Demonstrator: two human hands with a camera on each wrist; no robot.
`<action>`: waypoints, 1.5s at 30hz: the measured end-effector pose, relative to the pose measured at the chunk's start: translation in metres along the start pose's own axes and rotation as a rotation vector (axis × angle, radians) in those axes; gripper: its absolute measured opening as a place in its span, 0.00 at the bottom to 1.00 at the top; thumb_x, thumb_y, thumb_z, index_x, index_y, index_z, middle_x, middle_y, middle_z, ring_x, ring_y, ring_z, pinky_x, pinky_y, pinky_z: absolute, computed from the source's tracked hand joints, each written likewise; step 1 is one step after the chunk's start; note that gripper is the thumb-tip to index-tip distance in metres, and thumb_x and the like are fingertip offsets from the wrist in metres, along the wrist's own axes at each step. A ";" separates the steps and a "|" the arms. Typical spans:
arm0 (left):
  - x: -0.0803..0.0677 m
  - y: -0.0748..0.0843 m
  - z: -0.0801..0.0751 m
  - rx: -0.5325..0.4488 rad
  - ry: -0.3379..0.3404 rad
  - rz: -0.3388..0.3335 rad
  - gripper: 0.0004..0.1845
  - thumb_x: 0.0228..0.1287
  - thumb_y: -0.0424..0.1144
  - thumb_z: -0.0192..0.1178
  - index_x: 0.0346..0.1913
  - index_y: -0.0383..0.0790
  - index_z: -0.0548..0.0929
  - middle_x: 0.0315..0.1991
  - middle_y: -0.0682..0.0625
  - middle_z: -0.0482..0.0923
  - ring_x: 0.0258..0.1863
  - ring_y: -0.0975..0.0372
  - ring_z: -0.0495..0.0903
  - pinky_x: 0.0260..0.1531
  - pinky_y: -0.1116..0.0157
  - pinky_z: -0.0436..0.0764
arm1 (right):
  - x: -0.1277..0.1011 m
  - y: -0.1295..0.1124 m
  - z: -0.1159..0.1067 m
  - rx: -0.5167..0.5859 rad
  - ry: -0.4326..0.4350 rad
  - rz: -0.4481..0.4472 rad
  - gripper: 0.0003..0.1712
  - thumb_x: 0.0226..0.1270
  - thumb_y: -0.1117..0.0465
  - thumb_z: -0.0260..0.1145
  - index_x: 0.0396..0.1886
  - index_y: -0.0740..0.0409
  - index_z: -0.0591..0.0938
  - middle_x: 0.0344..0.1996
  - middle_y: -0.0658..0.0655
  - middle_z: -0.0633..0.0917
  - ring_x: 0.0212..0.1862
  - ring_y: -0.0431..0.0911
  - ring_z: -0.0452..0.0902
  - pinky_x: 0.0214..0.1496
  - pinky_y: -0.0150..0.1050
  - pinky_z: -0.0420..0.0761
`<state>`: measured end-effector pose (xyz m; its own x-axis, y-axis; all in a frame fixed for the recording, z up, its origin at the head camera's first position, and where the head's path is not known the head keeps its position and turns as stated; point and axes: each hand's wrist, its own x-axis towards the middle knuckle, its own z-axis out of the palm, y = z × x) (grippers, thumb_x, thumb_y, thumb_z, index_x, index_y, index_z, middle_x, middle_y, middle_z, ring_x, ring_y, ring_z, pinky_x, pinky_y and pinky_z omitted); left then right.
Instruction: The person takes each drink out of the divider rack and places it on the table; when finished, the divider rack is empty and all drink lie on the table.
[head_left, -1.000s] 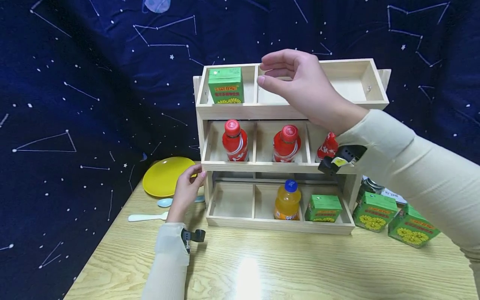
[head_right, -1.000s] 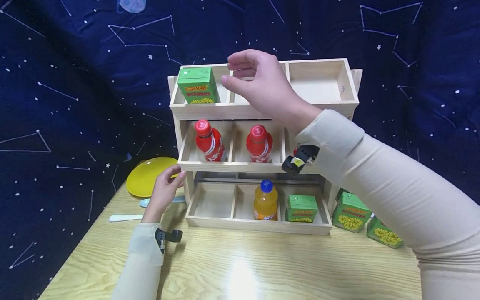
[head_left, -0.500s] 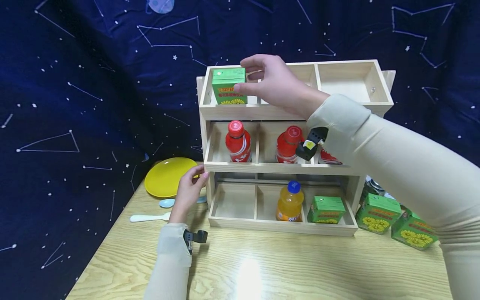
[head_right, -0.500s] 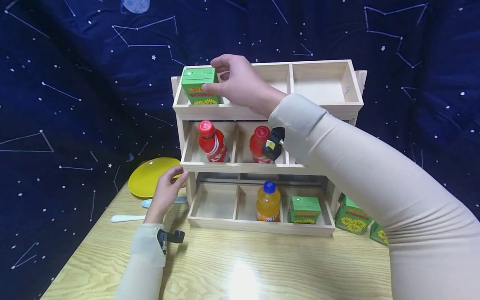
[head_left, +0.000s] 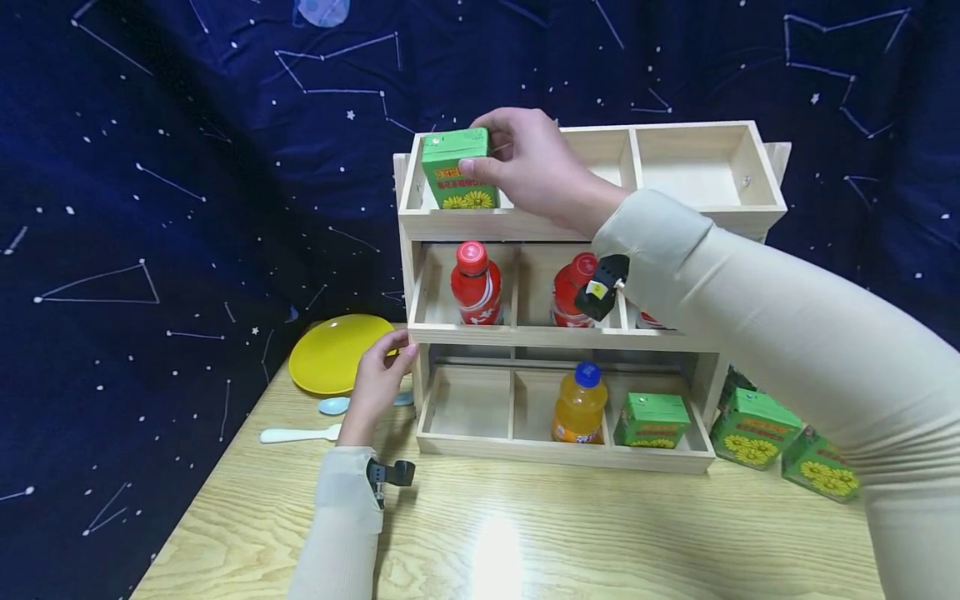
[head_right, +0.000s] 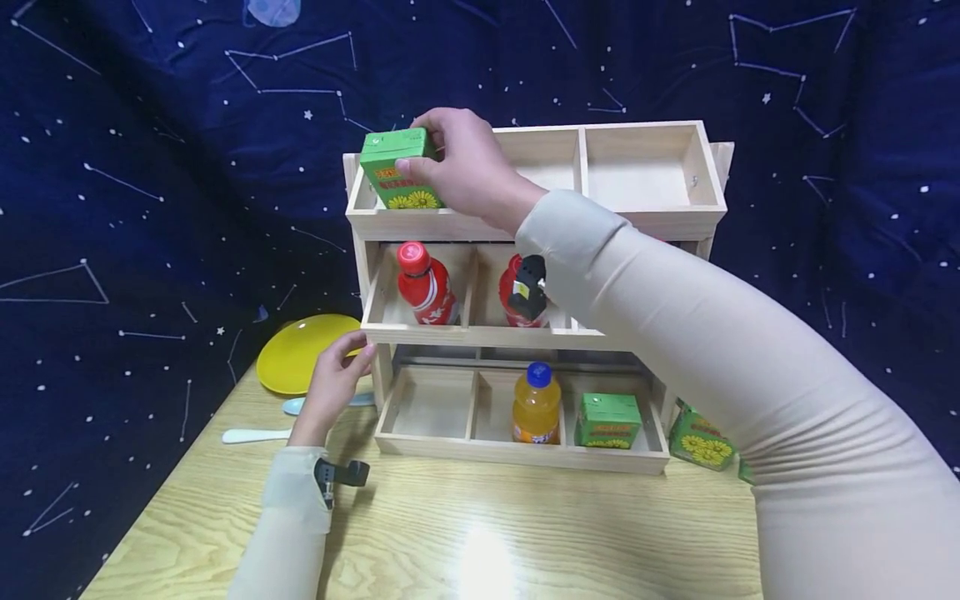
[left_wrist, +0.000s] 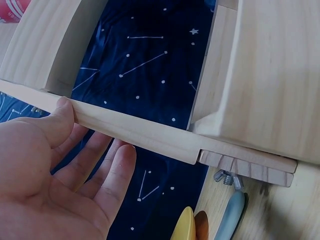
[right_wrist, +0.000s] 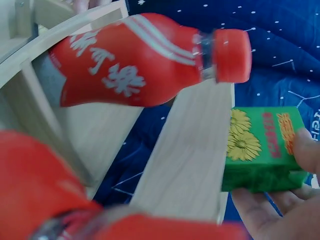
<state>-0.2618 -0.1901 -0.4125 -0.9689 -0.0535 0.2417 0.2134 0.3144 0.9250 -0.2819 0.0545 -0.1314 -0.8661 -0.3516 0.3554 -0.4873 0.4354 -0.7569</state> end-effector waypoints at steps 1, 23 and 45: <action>0.000 0.000 0.000 -0.002 -0.002 0.004 0.20 0.72 0.40 0.58 0.64 0.39 0.76 0.56 0.41 0.76 0.50 0.49 0.81 0.52 0.57 0.83 | -0.001 -0.002 0.000 0.006 0.025 -0.008 0.24 0.70 0.58 0.66 0.63 0.59 0.74 0.53 0.54 0.82 0.53 0.42 0.78 0.58 0.31 0.77; -0.001 -0.001 -0.002 -0.011 -0.010 0.011 0.21 0.74 0.41 0.57 0.65 0.38 0.75 0.57 0.41 0.76 0.52 0.50 0.80 0.51 0.58 0.83 | -0.092 -0.020 -0.050 0.218 0.288 -0.139 0.24 0.70 0.61 0.65 0.64 0.59 0.76 0.57 0.59 0.79 0.59 0.47 0.77 0.61 0.34 0.77; -0.002 0.002 0.001 0.012 -0.022 0.004 0.22 0.74 0.40 0.56 0.66 0.35 0.73 0.58 0.38 0.75 0.55 0.47 0.79 0.52 0.57 0.82 | -0.249 0.072 -0.097 0.343 0.338 -0.076 0.26 0.67 0.79 0.59 0.65 0.70 0.73 0.57 0.66 0.78 0.52 0.50 0.78 0.55 0.26 0.78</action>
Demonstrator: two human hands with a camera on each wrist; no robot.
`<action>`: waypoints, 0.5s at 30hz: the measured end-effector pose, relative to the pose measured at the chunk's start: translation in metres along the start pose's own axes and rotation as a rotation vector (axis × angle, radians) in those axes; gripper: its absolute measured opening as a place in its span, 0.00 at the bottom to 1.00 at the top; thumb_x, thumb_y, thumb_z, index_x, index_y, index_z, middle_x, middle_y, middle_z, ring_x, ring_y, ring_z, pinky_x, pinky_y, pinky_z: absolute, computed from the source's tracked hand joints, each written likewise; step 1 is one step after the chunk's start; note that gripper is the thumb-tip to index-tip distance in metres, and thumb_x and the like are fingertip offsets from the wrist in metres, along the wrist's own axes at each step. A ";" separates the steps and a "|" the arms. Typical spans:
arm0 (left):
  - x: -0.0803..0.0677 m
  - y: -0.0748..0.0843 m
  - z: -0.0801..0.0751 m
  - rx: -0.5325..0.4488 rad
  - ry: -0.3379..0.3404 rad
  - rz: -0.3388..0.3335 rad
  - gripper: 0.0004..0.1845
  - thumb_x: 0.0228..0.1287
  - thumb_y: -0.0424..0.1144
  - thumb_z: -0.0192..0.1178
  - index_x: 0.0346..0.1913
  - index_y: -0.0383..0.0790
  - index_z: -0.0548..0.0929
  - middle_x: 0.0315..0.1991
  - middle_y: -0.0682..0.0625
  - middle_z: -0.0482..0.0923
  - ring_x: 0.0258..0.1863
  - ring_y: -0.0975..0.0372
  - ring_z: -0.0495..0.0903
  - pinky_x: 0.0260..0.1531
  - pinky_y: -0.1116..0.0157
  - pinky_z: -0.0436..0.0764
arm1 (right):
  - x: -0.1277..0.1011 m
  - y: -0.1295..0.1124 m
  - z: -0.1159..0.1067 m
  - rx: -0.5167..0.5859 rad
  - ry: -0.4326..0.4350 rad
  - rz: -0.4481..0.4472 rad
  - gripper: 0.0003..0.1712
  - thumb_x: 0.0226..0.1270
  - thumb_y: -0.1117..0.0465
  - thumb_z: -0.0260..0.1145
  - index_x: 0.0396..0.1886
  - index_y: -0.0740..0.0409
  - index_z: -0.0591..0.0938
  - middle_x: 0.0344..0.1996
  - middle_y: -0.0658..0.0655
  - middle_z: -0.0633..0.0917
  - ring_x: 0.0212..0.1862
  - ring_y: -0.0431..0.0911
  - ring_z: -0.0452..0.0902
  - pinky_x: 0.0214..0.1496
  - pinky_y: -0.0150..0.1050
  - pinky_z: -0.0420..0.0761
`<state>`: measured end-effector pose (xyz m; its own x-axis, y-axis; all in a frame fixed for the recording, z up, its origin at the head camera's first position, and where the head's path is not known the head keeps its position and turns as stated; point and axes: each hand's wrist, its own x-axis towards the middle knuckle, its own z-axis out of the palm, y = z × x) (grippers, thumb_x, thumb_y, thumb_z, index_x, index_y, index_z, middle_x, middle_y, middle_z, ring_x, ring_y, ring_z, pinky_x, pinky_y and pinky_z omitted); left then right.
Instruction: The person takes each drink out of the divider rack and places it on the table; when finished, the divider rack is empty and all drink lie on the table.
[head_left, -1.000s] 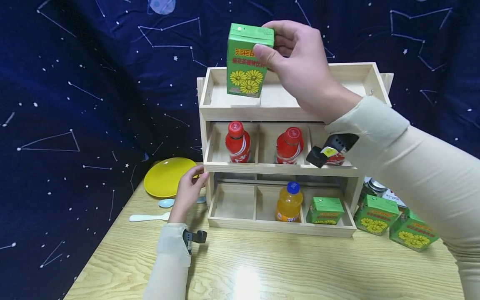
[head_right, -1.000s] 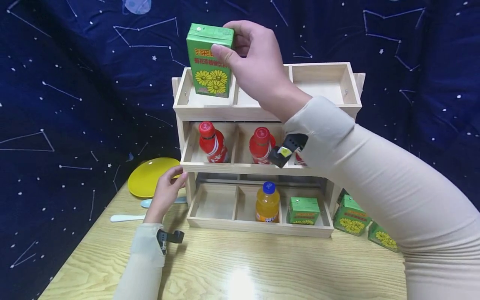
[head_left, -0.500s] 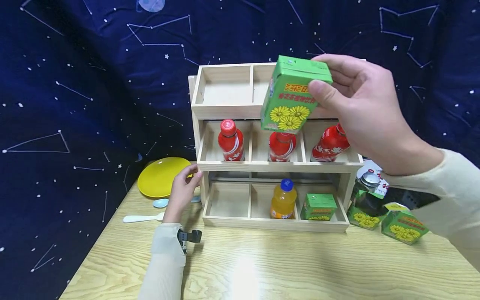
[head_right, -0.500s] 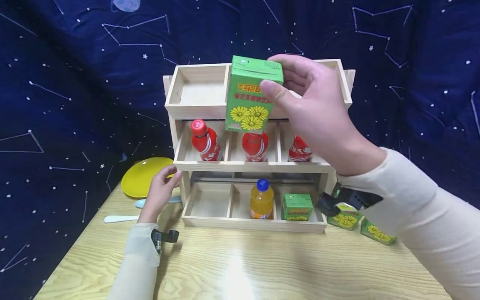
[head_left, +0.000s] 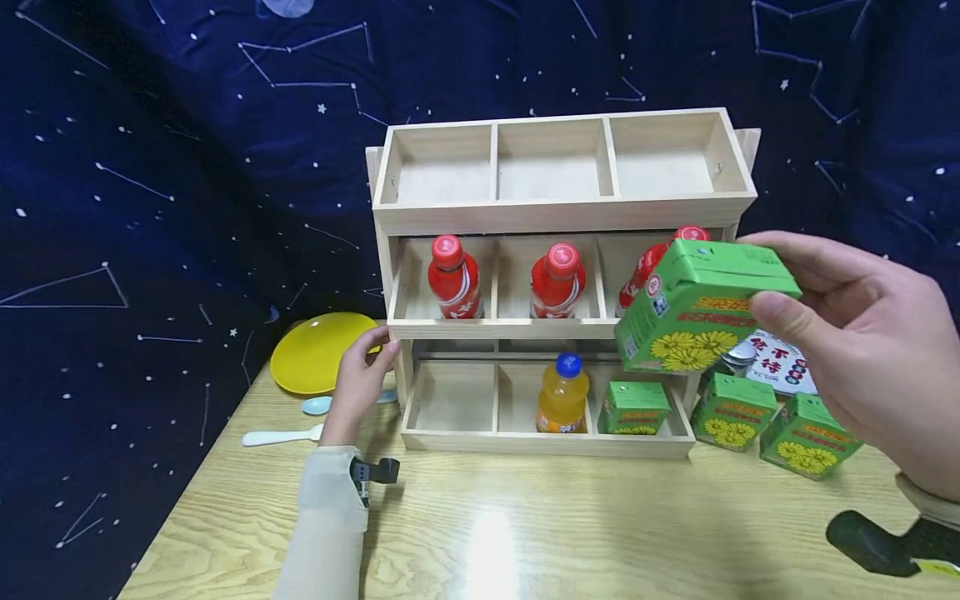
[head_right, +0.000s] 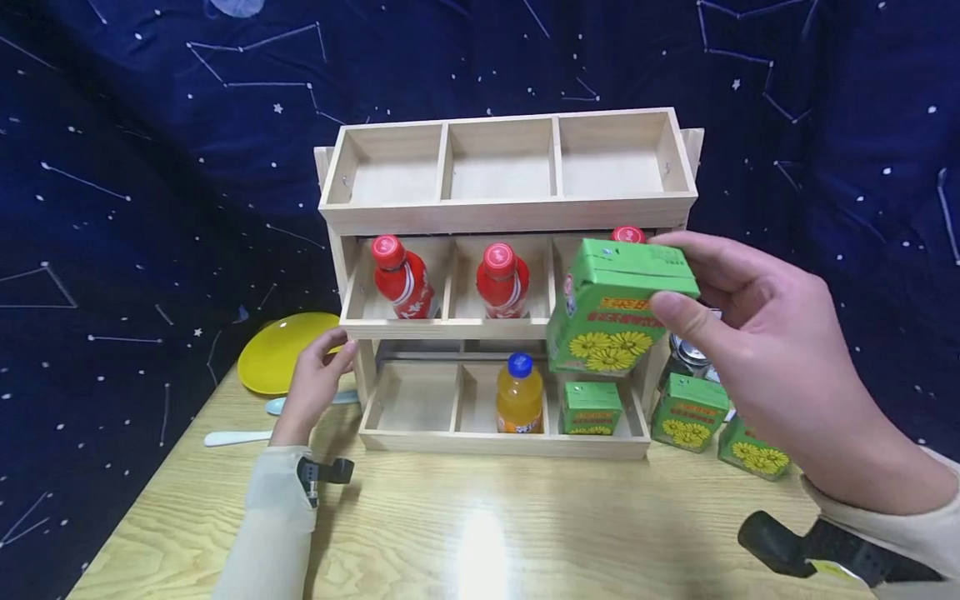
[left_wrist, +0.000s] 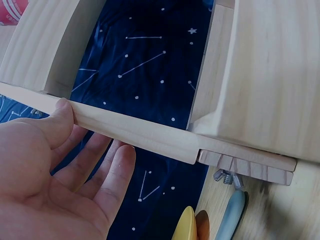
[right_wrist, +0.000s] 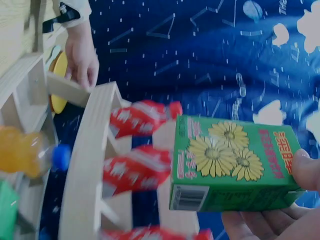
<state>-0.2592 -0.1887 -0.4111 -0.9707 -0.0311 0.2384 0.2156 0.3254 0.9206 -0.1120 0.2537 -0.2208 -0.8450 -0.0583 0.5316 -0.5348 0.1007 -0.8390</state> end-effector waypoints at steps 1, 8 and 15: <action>0.000 0.000 0.000 0.001 0.002 0.000 0.22 0.74 0.40 0.56 0.66 0.35 0.73 0.58 0.39 0.75 0.55 0.48 0.79 0.52 0.57 0.82 | -0.005 0.005 -0.006 0.011 0.001 -0.012 0.26 0.67 0.80 0.58 0.65 0.72 0.72 0.56 0.65 0.79 0.51 0.49 0.78 0.54 0.26 0.78; -0.001 0.003 -0.003 -0.012 0.003 -0.006 0.22 0.74 0.41 0.57 0.66 0.38 0.74 0.58 0.40 0.76 0.56 0.49 0.78 0.52 0.58 0.82 | -0.026 0.041 -0.049 0.216 -0.039 -0.124 0.25 0.65 0.87 0.52 0.62 0.83 0.67 0.52 0.64 0.84 0.49 0.47 0.83 0.54 0.28 0.80; -0.003 0.001 -0.008 -0.016 0.011 -0.016 0.24 0.74 0.44 0.57 0.67 0.37 0.73 0.59 0.40 0.75 0.56 0.49 0.78 0.53 0.59 0.81 | -0.043 0.071 -0.094 0.112 0.020 -0.140 0.25 0.68 0.84 0.52 0.64 0.77 0.70 0.51 0.57 0.85 0.47 0.41 0.84 0.52 0.23 0.78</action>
<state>-0.2552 -0.1961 -0.4083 -0.9729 -0.0463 0.2266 0.2017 0.3098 0.9292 -0.1134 0.3570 -0.2922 -0.7623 -0.0446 0.6457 -0.6456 -0.0181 -0.7634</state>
